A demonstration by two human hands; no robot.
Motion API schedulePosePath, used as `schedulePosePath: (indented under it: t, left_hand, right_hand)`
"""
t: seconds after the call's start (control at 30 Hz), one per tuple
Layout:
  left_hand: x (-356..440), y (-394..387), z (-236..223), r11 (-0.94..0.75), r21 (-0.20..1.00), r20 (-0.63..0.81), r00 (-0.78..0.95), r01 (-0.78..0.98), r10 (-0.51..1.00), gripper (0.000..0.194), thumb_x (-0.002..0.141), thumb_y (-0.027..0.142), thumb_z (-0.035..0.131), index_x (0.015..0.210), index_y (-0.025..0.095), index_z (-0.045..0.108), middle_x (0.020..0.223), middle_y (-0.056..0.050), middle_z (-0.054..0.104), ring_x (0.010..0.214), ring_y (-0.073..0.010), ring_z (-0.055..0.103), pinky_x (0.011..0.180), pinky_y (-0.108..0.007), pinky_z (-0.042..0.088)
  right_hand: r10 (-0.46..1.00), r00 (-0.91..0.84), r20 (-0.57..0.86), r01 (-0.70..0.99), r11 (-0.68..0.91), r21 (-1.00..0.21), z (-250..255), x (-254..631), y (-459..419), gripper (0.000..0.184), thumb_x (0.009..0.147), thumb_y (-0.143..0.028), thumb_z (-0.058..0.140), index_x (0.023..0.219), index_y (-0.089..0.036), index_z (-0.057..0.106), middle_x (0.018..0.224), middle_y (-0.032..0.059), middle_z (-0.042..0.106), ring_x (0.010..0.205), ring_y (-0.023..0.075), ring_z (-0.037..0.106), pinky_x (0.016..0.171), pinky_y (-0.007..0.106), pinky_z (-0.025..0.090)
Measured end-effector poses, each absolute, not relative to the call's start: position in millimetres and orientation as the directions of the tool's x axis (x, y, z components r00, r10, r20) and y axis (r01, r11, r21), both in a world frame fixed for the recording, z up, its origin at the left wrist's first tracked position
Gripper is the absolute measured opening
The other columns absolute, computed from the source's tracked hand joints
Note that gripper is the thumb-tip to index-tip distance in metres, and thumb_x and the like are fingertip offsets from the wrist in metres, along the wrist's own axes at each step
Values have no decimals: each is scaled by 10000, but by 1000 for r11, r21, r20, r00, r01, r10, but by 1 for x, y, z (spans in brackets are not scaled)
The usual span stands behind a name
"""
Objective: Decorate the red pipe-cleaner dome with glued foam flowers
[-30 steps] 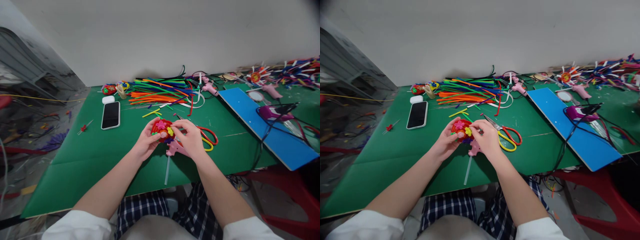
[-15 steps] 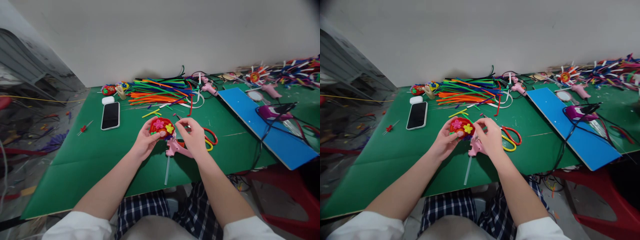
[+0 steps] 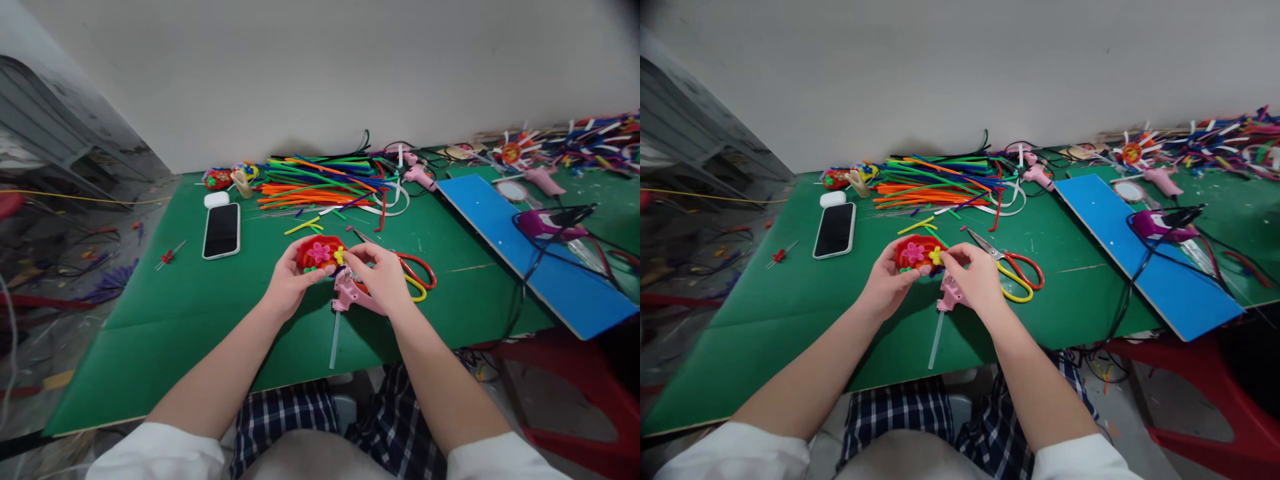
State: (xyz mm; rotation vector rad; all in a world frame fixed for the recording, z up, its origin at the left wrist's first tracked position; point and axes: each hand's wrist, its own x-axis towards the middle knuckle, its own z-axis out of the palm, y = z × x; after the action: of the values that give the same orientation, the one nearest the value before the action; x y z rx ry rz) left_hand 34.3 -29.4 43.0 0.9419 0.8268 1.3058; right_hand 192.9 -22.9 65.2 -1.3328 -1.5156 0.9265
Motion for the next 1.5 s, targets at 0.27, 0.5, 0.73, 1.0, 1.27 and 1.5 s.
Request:
schedulePosePath:
  t: [0.27, 0.5, 0.73, 1.0, 1.27, 1.5]
  left_hand:
    - [33, -30, 42, 48, 914, 1, 120, -404, 993, 523, 589, 105, 747, 1057, 224, 546, 1073, -49, 625, 943, -186, 609, 865, -320, 485]
    - [34, -30, 41, 69, 905, -17, 125, -420, 992, 526, 594, 102, 743, 1066, 231, 550, 1055, -41, 631, 931, -175, 612, 869, -315, 477]
    - [34, -28, 41, 77, 892, -20, 131, -446, 991, 545, 600, 97, 738, 1086, 245, 541, 1070, -32, 620, 959, -160, 595, 868, -282, 470]
    - [29, -26, 41, 218, 829, -132, 198, -516, 971, 609, 661, 215, 707, 1202, 321, 450, 1189, -19, 550, 1035, -171, 558, 812, -269, 485]
    - [31, -31, 45, 275, 800, -112, 317, -534, 942, 666, 672, 222, 696, 1261, 320, 401, 1209, -34, 541, 1033, -179, 559, 877, -308, 456]
    - [31, -29, 43, 282, 823, -137, 311, -492, 941, 658, 664, 186, 699, 1247, 308, 419, 1167, -47, 569, 999, -192, 578, 847, -324, 474]
  right_hand:
    - [987, -89, 133, 298, 154, -942, 63, 196, -21, 117, 743, -293, 552, 715, -187, 593, 658, -13, 608, 605, 115, 549, 601, 249, 431]
    - [983, -83, 165, 334, 183, -925, 63, 195, -21, 104, 743, -272, 539, 704, -190, 590, 639, -15, 597, 589, 115, 538, 578, 245, 426]
    - [984, -93, 152, 295, 173, -940, 63, 195, -21, 120, 761, -298, 547, 716, -190, 578, 639, -25, 589, 577, 105, 533, 574, 237, 422]
    - [996, -41, 82, 84, 85, -993, 56, 196, -15, 241, 746, -368, 569, 923, -205, 554, 844, 16, 619, 788, 139, 589, 668, 271, 483]
    - [954, -247, -173, -310, -246, -918, 54, 192, -18, 442, 708, -343, 621, 1110, -251, 461, 822, 4, 649, 636, 146, 626, 539, 274, 510]
    - [945, -261, -198, -423, -296, -856, 52, 195, -16, 418, 689, -285, 652, 1071, -253, 485, 841, 9, 664, 719, 157, 647, 664, 301, 520]
